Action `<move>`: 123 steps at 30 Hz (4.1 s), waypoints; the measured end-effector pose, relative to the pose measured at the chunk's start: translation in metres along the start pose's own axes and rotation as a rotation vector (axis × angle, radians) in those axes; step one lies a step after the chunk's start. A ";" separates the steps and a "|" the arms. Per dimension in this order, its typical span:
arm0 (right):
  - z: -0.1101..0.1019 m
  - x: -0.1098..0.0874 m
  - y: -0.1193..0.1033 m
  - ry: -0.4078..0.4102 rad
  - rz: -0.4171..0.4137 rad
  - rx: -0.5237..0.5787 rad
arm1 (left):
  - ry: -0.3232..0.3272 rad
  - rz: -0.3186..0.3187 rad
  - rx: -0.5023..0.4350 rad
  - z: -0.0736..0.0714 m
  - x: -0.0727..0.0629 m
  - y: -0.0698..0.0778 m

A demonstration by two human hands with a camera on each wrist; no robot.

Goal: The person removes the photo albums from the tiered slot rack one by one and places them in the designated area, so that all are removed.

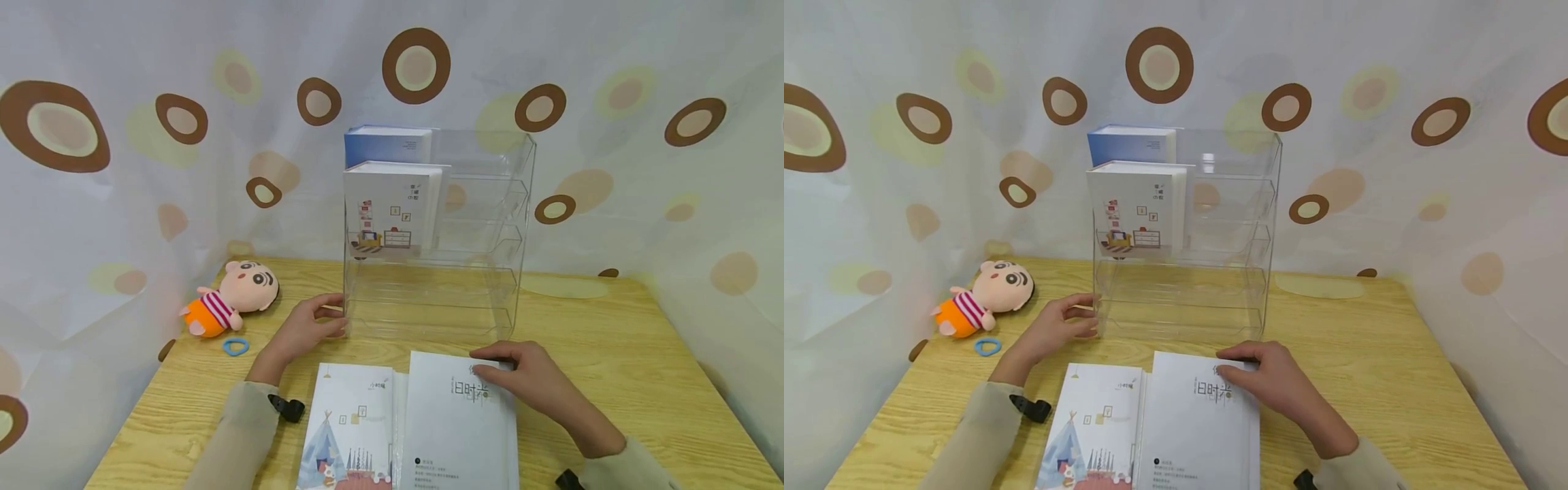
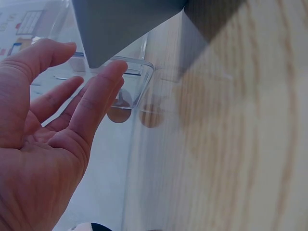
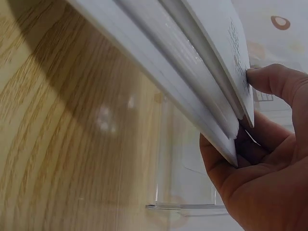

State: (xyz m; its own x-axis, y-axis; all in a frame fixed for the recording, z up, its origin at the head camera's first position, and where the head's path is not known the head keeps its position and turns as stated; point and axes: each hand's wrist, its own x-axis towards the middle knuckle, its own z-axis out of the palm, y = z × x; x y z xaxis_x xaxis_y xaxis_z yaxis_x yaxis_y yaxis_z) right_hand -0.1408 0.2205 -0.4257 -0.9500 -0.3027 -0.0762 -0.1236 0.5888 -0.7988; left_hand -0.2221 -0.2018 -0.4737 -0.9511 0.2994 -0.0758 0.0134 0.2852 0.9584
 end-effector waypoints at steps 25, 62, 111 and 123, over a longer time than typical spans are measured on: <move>0.018 0.022 0.019 -0.079 -0.017 -0.042 | -0.007 -0.009 -0.016 0.000 0.000 0.000; 0.032 0.022 0.024 -0.101 0.028 0.024 | 0.007 -0.009 0.012 0.001 -0.002 0.002; 0.041 0.017 0.023 -0.005 0.074 -0.072 | 0.001 0.006 0.008 0.000 -0.001 -0.001; 0.041 0.018 0.026 0.001 0.072 -0.058 | 0.002 0.003 0.008 0.000 -0.001 0.000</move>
State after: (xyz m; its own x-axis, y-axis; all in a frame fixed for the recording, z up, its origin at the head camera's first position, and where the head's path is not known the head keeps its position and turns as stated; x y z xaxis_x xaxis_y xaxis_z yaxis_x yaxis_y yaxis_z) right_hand -0.1495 0.2001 -0.4725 -0.9573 -0.2572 -0.1321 -0.0708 0.6515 -0.7553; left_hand -0.2209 -0.2017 -0.4735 -0.9518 0.2981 -0.0722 0.0188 0.2916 0.9563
